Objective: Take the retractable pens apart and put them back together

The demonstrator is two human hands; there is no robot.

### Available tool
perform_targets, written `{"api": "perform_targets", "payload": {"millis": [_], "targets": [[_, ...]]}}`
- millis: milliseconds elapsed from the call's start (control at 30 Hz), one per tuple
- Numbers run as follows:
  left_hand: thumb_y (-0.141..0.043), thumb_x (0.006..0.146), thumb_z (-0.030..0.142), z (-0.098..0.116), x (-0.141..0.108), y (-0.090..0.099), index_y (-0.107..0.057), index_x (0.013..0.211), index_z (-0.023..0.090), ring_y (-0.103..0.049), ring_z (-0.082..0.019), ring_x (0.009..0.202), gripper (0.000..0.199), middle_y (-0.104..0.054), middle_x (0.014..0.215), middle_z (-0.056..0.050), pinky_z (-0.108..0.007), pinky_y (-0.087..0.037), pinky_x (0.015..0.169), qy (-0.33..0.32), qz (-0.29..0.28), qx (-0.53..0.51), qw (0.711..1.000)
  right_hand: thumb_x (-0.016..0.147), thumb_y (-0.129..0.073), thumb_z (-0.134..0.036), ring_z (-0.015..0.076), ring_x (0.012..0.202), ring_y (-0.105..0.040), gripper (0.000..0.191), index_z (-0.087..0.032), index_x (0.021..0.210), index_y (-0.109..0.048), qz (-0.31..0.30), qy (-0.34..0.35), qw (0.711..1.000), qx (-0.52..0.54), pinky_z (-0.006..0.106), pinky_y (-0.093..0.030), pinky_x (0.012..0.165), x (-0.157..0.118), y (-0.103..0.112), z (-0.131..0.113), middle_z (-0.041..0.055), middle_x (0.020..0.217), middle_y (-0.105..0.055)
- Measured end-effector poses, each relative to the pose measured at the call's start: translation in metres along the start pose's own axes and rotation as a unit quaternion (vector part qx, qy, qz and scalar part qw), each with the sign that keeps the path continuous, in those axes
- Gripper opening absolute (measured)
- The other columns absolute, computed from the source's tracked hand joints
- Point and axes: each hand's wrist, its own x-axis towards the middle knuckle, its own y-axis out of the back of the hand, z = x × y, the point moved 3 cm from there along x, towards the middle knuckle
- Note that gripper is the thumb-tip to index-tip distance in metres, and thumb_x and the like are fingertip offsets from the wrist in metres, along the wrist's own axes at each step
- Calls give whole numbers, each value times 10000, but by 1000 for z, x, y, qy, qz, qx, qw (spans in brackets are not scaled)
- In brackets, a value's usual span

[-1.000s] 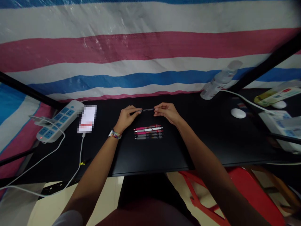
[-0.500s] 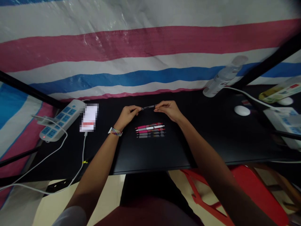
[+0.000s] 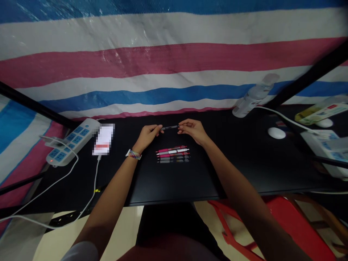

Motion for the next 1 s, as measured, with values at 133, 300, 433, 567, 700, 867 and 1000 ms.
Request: {"api": "perform_targets", "payload": {"millis": [133, 300, 433, 567, 700, 867, 1000], "targets": [[-872, 873, 422, 0, -1, -1, -807, 1183, 214, -672, -188, 791, 379, -738, 832, -3, -303, -492, 780, -25, 11, -40, 999, 583, -1095, -542, 194, 738, -797, 538, -199, 909, -840, 11, 2, 1000, 4, 377, -702, 819, 2, 0, 0, 39, 817, -814], [-846, 910, 424, -1, -2, 0, -832, 1044, 202, -706, -187, 790, 260, -779, 882, -37, -313, -537, 800, -23, 25, -78, 996, 588, -1090, -557, 210, 755, -810, 542, -201, 913, -840, 23, 11, 1000, 0, 400, -710, 834, 4, -1, 2, 48, 838, -821], [-851, 910, 493, -2, -2, 0, -850, 1027, 206, -691, -167, 717, 310, -800, 880, -38, -292, -531, 735, -15, 29, -71, 997, 589, -1093, -558, 222, 782, -828, 540, -198, 903, -841, 26, 22, 999, 8, 417, -716, 868, 5, -1, 4, 51, 845, -826], [-659, 1032, 611, -2, -2, 1, -772, 686, 196, -608, -157, 577, 552, -652, 584, -15, -288, -467, 637, -2, 47, -7, 999, 585, -1095, -556, 217, 792, -832, 532, -199, 888, -844, 22, 34, 999, 10, 409, -715, 883, 4, -2, 4, 40, 822, -820], [-704, 1008, 581, 0, -2, 0, -785, 775, 194, -654, -163, 624, 459, -672, 637, -12, -288, -499, 673, -7, 63, -34, 997, 588, -1095, -547, 217, 787, -830, 526, -201, 897, -848, 17, 30, 999, 8, 417, -720, 877, 5, -2, 4, 45, 842, -828], [-878, 874, 485, 2, -2, -1, -805, 1031, 206, -709, -172, 733, 328, -751, 836, -17, -291, -553, 733, -31, 66, -73, 995, 588, -1099, -533, 213, 781, -832, 521, -200, 902, -851, 18, 25, 999, 13, 407, -720, 868, 5, -1, 4, 49, 854, -830], [-711, 1021, 564, -2, -1, -1, -783, 937, 191, -688, -170, 676, 389, -701, 710, -19, -293, -545, 702, -26, 70, -71, 995, 592, -1098, -543, 215, 781, -826, 522, -207, 906, -851, 15, 27, 999, 12, 436, -722, 896, 6, 0, 6, 47, 855, -825]]}}
